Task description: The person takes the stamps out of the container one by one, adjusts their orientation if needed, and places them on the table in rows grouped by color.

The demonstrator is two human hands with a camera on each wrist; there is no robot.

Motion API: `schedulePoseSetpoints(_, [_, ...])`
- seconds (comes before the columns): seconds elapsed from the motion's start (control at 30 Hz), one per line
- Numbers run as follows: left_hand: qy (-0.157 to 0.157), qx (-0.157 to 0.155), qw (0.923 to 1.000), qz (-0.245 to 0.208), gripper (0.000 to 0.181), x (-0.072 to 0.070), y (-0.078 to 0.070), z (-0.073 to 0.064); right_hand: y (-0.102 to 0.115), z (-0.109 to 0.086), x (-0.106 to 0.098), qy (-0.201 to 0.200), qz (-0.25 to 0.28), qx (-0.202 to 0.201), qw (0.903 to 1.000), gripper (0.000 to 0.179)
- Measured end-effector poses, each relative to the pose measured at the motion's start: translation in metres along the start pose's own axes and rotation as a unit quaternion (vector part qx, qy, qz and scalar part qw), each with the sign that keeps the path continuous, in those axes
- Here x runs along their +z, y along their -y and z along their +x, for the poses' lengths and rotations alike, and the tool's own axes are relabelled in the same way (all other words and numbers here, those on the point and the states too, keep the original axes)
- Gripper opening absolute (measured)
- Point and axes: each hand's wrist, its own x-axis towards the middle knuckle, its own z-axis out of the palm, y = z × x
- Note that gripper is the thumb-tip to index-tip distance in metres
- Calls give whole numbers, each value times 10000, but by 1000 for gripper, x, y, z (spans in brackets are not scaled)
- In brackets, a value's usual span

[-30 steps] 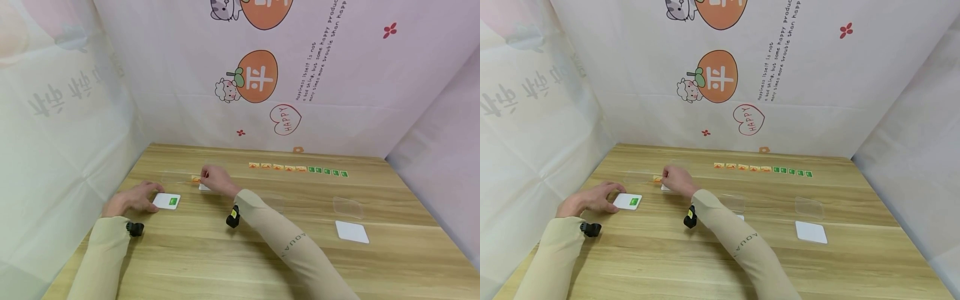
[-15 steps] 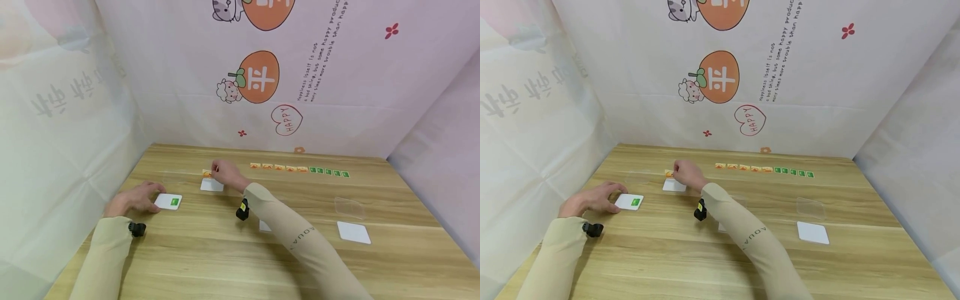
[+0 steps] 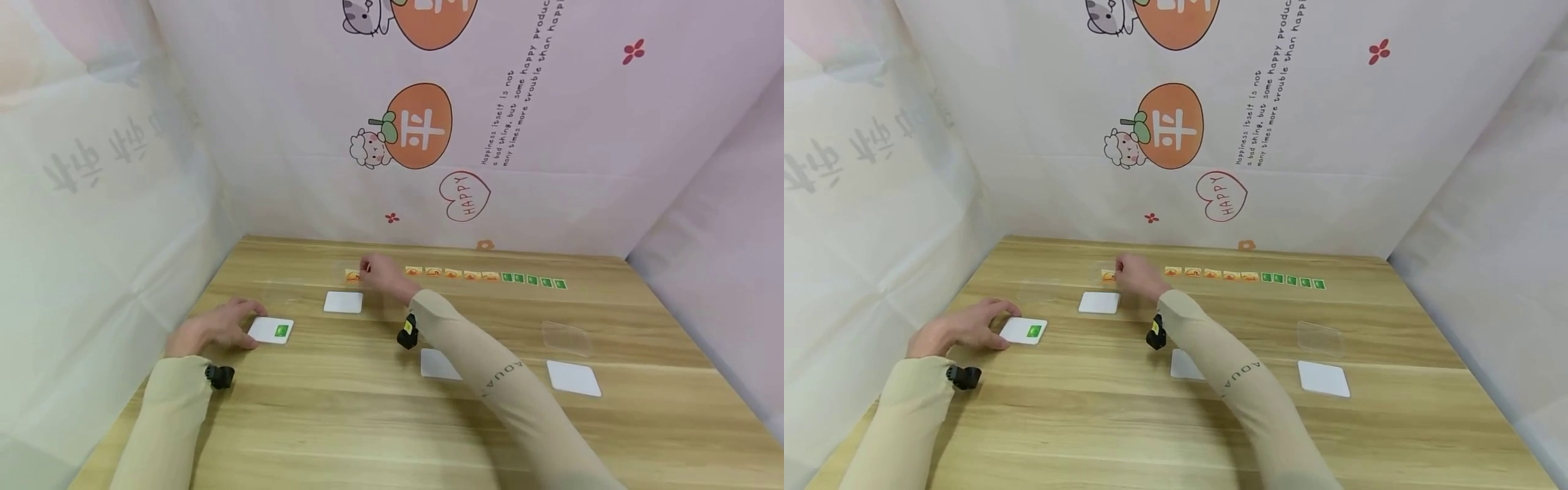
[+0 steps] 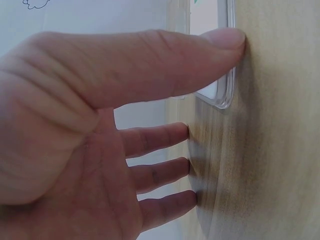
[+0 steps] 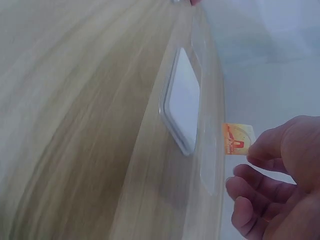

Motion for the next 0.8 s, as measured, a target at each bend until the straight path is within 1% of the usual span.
schedulePoseSetpoints(0.17, [22, -40, 10000, 15, 57, -1, 0, -1, -7, 0, -4, -83, -66, 72, 9999, 7])
schedulePoseSetpoints(0.4, [18, -44, 10000, 46, 57, 1, 0, -1, -15, 2, -10, -114, -345, 191, 9992, 8])
schedulePoseSetpoints(0.6, [18, -77, 9999, 69, 58, 0, -2, -1, -20, 4, -16, -16, -256, 253, 9993, 10])
schedulePoseSetpoints(0.8, [18, -101, 9999, 18, 57, 0, -1, -1, -34, 9, -20, 100, -275, 367, 9989, 11])
